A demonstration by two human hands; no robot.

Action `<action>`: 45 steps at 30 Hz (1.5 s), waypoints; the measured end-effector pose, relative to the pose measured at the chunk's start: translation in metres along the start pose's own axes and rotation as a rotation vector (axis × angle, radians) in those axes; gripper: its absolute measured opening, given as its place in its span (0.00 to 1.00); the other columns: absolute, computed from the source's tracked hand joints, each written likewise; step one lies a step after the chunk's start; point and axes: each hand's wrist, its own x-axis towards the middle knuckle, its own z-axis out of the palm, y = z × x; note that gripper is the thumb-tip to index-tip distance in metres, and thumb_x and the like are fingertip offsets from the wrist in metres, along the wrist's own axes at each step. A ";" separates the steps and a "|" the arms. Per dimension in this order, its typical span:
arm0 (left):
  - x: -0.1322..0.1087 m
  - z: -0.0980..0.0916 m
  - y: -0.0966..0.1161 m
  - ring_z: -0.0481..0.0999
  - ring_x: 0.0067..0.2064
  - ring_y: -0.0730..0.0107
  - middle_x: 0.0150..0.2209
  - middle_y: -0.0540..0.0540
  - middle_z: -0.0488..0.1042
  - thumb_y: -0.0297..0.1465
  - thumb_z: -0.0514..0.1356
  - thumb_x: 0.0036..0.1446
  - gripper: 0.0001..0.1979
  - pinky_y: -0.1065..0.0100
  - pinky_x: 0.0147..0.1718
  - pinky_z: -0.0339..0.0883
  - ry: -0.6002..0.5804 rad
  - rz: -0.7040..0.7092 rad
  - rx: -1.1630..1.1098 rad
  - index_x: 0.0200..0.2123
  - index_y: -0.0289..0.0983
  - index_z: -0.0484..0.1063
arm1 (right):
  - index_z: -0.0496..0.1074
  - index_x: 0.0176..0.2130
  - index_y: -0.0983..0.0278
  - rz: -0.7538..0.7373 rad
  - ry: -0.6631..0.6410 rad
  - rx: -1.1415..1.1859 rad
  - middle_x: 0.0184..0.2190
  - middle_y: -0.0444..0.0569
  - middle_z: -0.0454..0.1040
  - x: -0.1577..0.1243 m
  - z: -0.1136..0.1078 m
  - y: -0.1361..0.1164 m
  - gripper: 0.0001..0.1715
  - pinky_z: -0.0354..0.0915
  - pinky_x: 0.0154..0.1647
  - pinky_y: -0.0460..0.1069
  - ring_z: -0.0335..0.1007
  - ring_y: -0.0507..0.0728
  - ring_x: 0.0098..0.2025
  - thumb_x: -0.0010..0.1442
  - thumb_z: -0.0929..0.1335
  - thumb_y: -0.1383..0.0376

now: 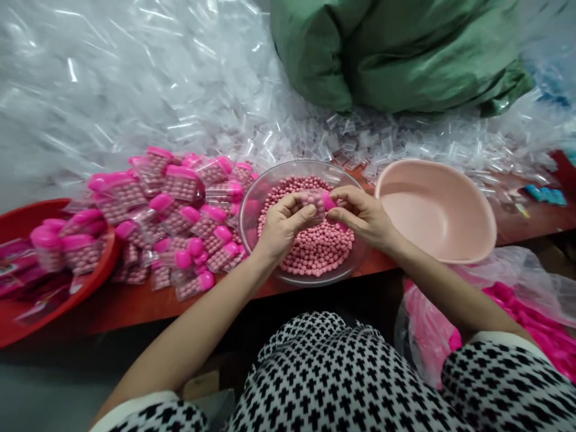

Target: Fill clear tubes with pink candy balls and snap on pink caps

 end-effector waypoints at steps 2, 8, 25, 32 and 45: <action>-0.003 -0.004 0.003 0.79 0.36 0.70 0.36 0.48 0.79 0.36 0.76 0.39 0.20 0.68 0.37 0.76 0.002 0.013 -0.016 0.32 0.35 0.73 | 0.71 0.43 0.62 -0.011 -0.007 0.030 0.37 0.46 0.73 0.002 0.002 0.000 0.18 0.72 0.34 0.47 0.74 0.50 0.32 0.58 0.73 0.54; -0.001 -0.008 0.005 0.79 0.35 0.70 0.34 0.48 0.79 0.33 0.76 0.38 0.18 0.68 0.38 0.76 -0.010 0.040 -0.066 0.31 0.34 0.74 | 0.66 0.44 0.61 0.069 -0.080 0.135 0.30 0.42 0.75 0.008 0.006 0.000 0.19 0.75 0.34 0.50 0.76 0.53 0.29 0.59 0.72 0.53; -0.001 -0.020 -0.001 0.78 0.40 0.67 0.40 0.46 0.80 0.37 0.74 0.44 0.17 0.66 0.41 0.75 -0.077 0.084 0.167 0.36 0.35 0.79 | 0.70 0.56 0.62 -0.527 0.090 -0.775 0.48 0.52 0.79 0.008 -0.005 0.000 0.20 0.73 0.44 0.48 0.78 0.55 0.44 0.65 0.65 0.65; -0.003 -0.027 -0.003 0.78 0.46 0.61 0.42 0.44 0.80 0.38 0.66 0.54 0.16 0.63 0.49 0.71 -0.078 0.260 0.575 0.43 0.35 0.80 | 0.71 0.56 0.61 -0.568 -0.083 -0.724 0.49 0.51 0.79 0.012 -0.008 -0.012 0.19 0.72 0.49 0.50 0.77 0.55 0.49 0.67 0.64 0.65; -0.003 -0.038 -0.002 0.79 0.45 0.62 0.45 0.44 0.81 0.36 0.63 0.58 0.14 0.64 0.49 0.71 -0.032 0.460 0.836 0.46 0.38 0.80 | 0.70 0.55 0.65 -0.616 -0.107 -0.897 0.45 0.54 0.79 0.014 -0.003 -0.010 0.18 0.73 0.41 0.47 0.77 0.55 0.44 0.68 0.63 0.65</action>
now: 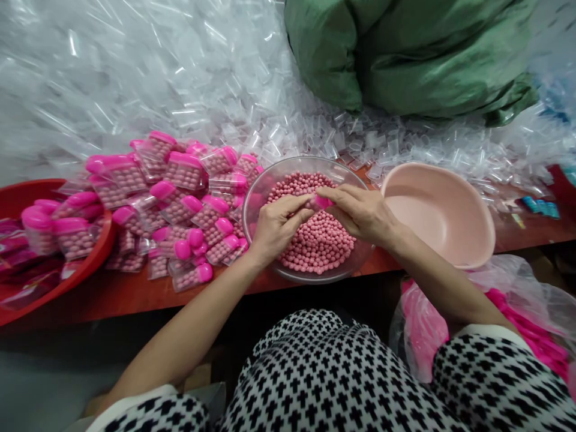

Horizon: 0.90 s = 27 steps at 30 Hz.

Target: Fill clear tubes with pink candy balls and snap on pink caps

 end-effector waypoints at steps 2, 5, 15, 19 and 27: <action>0.000 -0.001 0.001 0.79 0.44 0.63 0.45 0.44 0.81 0.37 0.63 0.58 0.14 0.66 0.47 0.71 0.014 0.009 0.005 0.45 0.38 0.80 | 0.70 0.55 0.63 0.007 -0.001 0.039 0.44 0.52 0.79 0.000 0.001 0.000 0.18 0.72 0.41 0.47 0.77 0.54 0.43 0.68 0.63 0.65; 0.000 -0.001 0.003 0.79 0.44 0.63 0.43 0.44 0.81 0.36 0.63 0.58 0.13 0.66 0.47 0.70 0.020 0.010 -0.005 0.45 0.39 0.81 | 0.70 0.55 0.61 0.033 0.051 0.125 0.46 0.51 0.79 0.001 0.000 0.000 0.18 0.72 0.45 0.48 0.77 0.54 0.45 0.68 0.63 0.64; -0.004 0.000 0.003 0.79 0.42 0.62 0.41 0.44 0.82 0.33 0.63 0.58 0.11 0.66 0.45 0.69 0.043 0.010 -0.021 0.43 0.39 0.82 | 0.68 0.56 0.63 0.015 -0.004 0.146 0.48 0.53 0.79 -0.001 0.008 -0.002 0.19 0.73 0.48 0.50 0.77 0.56 0.48 0.67 0.63 0.66; -0.007 0.001 0.006 0.80 0.41 0.63 0.40 0.44 0.82 0.32 0.63 0.59 0.10 0.66 0.45 0.70 0.062 0.077 0.017 0.43 0.39 0.82 | 0.68 0.56 0.65 -0.049 0.011 0.046 0.45 0.55 0.79 -0.004 0.010 -0.006 0.19 0.74 0.46 0.51 0.77 0.57 0.45 0.66 0.63 0.68; -0.010 0.002 0.007 0.81 0.43 0.60 0.40 0.44 0.82 0.32 0.64 0.57 0.09 0.63 0.48 0.71 0.049 0.043 -0.004 0.40 0.40 0.82 | 0.70 0.53 0.64 -0.091 0.003 0.088 0.39 0.54 0.80 -0.006 0.017 -0.005 0.16 0.74 0.44 0.51 0.77 0.56 0.41 0.67 0.62 0.67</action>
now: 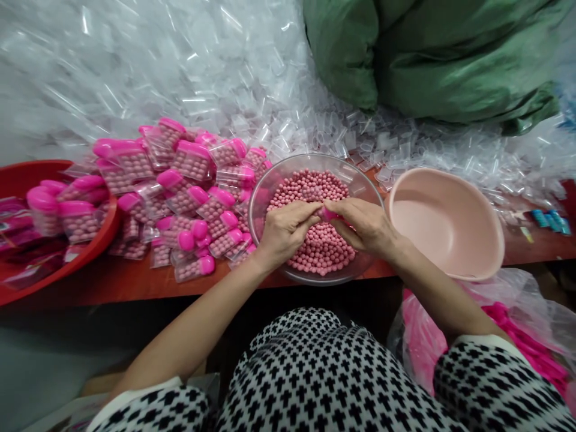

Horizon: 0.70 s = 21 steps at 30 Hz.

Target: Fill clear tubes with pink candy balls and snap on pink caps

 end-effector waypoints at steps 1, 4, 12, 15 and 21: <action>0.001 0.000 -0.001 0.81 0.43 0.60 0.40 0.44 0.82 0.32 0.64 0.56 0.09 0.62 0.49 0.71 0.005 -0.039 -0.027 0.39 0.40 0.82 | 0.70 0.53 0.64 0.013 0.004 0.053 0.40 0.54 0.80 0.001 0.001 0.001 0.17 0.73 0.44 0.51 0.77 0.56 0.41 0.67 0.63 0.67; 0.004 0.001 -0.004 0.80 0.45 0.58 0.43 0.44 0.82 0.36 0.67 0.53 0.12 0.60 0.49 0.72 0.028 -0.200 -0.226 0.40 0.39 0.82 | 0.71 0.54 0.63 0.152 0.060 0.301 0.45 0.54 0.79 0.006 0.002 0.003 0.17 0.72 0.48 0.52 0.77 0.56 0.45 0.66 0.65 0.64; 0.011 0.000 -0.008 0.81 0.38 0.60 0.40 0.43 0.82 0.43 0.73 0.42 0.24 0.60 0.40 0.76 0.083 -0.492 -0.691 0.41 0.36 0.81 | 0.73 0.51 0.61 0.679 0.141 1.252 0.45 0.53 0.79 -0.007 0.007 0.003 0.32 0.75 0.45 0.57 0.79 0.58 0.42 0.52 0.74 0.48; 0.009 -0.001 -0.008 0.80 0.42 0.59 0.41 0.43 0.82 0.40 0.71 0.48 0.17 0.59 0.47 0.73 0.031 -0.342 -0.500 0.41 0.38 0.82 | 0.75 0.43 0.62 0.769 0.245 1.339 0.40 0.50 0.80 -0.008 0.011 0.003 0.27 0.75 0.47 0.57 0.78 0.57 0.41 0.49 0.76 0.48; 0.002 -0.001 -0.005 0.73 0.53 0.58 0.43 0.45 0.81 0.35 0.66 0.55 0.10 0.57 0.56 0.65 -0.048 -0.059 -0.200 0.41 0.44 0.83 | 0.75 0.39 0.66 0.988 -0.037 1.632 0.39 0.51 0.79 0.006 0.014 -0.004 0.25 0.77 0.41 0.53 0.77 0.57 0.40 0.47 0.76 0.52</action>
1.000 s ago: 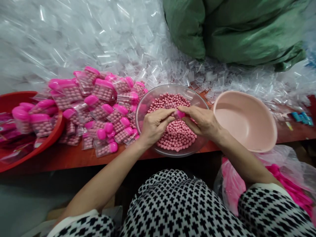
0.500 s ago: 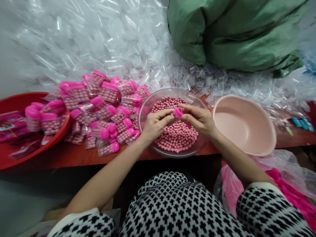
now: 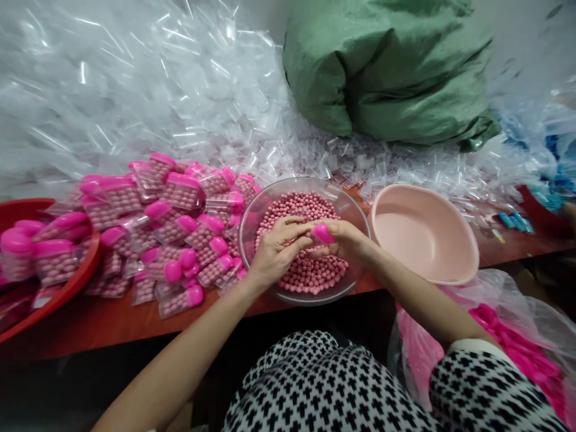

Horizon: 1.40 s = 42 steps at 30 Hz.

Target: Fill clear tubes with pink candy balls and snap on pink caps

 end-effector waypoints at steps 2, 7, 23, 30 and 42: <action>-0.001 0.000 0.000 0.73 0.53 0.58 0.43 0.45 0.81 0.34 0.65 0.56 0.10 0.58 0.55 0.65 0.004 -0.003 0.021 0.42 0.44 0.82 | 0.75 0.35 0.67 0.026 0.004 0.045 0.35 0.51 0.79 0.001 0.007 0.001 0.23 0.76 0.40 0.53 0.76 0.57 0.38 0.47 0.75 0.52; 0.002 0.002 0.004 0.75 0.49 0.60 0.43 0.45 0.81 0.32 0.64 0.57 0.10 0.60 0.53 0.67 0.033 0.032 0.046 0.42 0.43 0.82 | 0.71 0.28 0.64 -0.111 0.117 0.074 0.27 0.46 0.75 0.012 0.021 0.013 0.17 0.75 0.33 0.50 0.73 0.54 0.31 0.46 0.74 0.54; 0.006 0.001 0.003 0.77 0.52 0.59 0.46 0.45 0.81 0.32 0.62 0.58 0.10 0.59 0.57 0.65 0.101 -0.005 -0.029 0.41 0.40 0.82 | 0.66 0.33 0.61 0.055 0.056 0.161 0.27 0.45 0.76 0.023 0.024 0.003 0.13 0.74 0.42 0.58 0.74 0.58 0.37 0.50 0.67 0.55; 0.005 -0.002 -0.002 0.78 0.50 0.60 0.47 0.44 0.81 0.34 0.62 0.58 0.11 0.58 0.56 0.68 0.154 -0.001 0.061 0.41 0.38 0.82 | 0.65 0.29 0.60 -0.082 0.163 0.382 0.24 0.41 0.71 0.040 0.042 0.015 0.06 0.72 0.38 0.51 0.70 0.54 0.32 0.51 0.66 0.60; 0.021 -0.075 0.006 0.79 0.48 0.62 0.48 0.47 0.80 0.39 0.62 0.59 0.19 0.59 0.52 0.72 0.464 -0.082 0.410 0.52 0.38 0.77 | 0.70 0.51 0.63 -0.155 0.145 -0.676 0.51 0.55 0.74 0.035 -0.038 -0.055 0.27 0.72 0.47 0.56 0.74 0.60 0.48 0.59 0.69 0.50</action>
